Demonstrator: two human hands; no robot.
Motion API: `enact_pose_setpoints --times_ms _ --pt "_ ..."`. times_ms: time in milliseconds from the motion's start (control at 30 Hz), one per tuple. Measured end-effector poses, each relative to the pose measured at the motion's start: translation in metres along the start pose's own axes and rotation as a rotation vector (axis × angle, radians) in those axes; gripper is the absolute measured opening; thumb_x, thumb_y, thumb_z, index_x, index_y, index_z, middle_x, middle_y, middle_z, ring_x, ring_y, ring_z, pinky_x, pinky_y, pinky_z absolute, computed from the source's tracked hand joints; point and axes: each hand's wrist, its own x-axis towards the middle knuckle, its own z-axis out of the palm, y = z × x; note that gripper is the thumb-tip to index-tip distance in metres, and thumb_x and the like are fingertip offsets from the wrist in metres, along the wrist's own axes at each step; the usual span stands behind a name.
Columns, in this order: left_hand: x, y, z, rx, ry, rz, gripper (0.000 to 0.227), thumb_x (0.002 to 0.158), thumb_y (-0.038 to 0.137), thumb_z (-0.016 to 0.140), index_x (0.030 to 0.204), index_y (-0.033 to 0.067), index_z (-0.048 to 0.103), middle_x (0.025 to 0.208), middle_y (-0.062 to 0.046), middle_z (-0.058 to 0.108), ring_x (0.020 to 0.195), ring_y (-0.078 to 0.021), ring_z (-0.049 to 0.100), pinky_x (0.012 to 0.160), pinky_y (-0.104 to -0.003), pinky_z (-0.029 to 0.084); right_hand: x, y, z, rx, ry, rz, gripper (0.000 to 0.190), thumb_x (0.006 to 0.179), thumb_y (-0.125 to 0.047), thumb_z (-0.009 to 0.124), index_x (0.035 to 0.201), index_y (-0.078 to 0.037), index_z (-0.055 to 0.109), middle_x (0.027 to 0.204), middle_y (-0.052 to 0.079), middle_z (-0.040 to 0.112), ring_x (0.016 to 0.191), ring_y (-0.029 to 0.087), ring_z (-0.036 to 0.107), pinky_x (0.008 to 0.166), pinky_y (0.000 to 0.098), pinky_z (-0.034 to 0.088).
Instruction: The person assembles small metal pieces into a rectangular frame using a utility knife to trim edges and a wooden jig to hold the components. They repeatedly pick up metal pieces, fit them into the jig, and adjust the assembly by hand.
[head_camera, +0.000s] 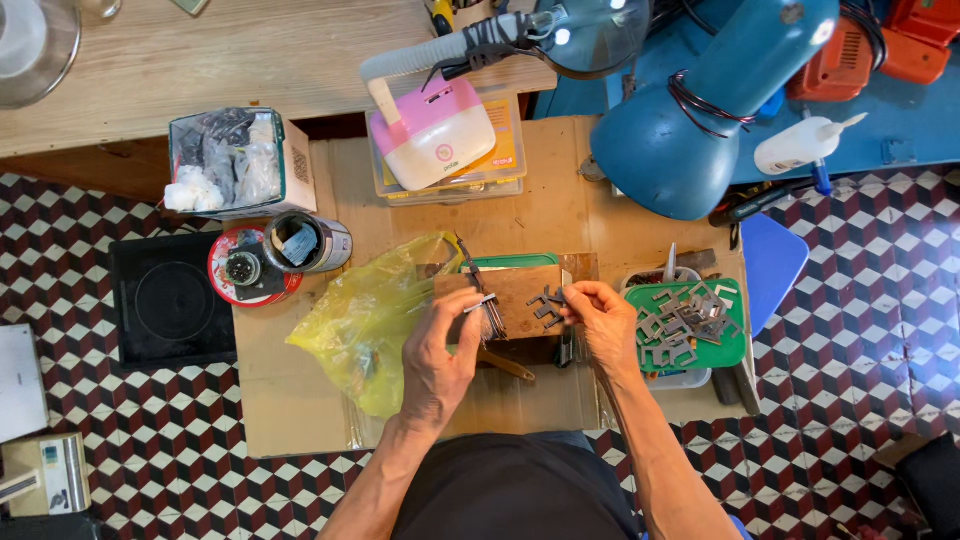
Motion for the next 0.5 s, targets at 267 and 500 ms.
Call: enact_pose_setpoints --times_ms 267,500 --pt "0.013 0.026 0.034 -0.113 -0.173 -0.156 0.023 0.095 0.008 0.069 0.118 0.006 0.067 0.095 -0.011 0.073 0.087 -0.0216 0.075 0.076 -0.033 0.061 -0.042 -0.034 0.025 -0.347 0.083 -0.412 0.014 0.095 -0.006 0.072 0.107 0.0 0.074 0.109 0.004 0.071 0.095 0.01 0.067 0.082 0.0222 0.054" --pt "0.015 0.006 0.062 -0.549 -0.248 -0.403 0.036 0.095 0.011 0.069 0.13 0.0041 0.062 0.12 -0.007 0.071 0.108 -0.0134 0.071 0.091 -0.028 0.058 -0.068 -0.054 0.028 -0.191 0.127 -0.477 0.015 0.095 -0.003 0.071 0.11 -0.002 0.073 0.116 0.005 0.069 0.098 0.008 0.066 0.084 0.0221 0.055"
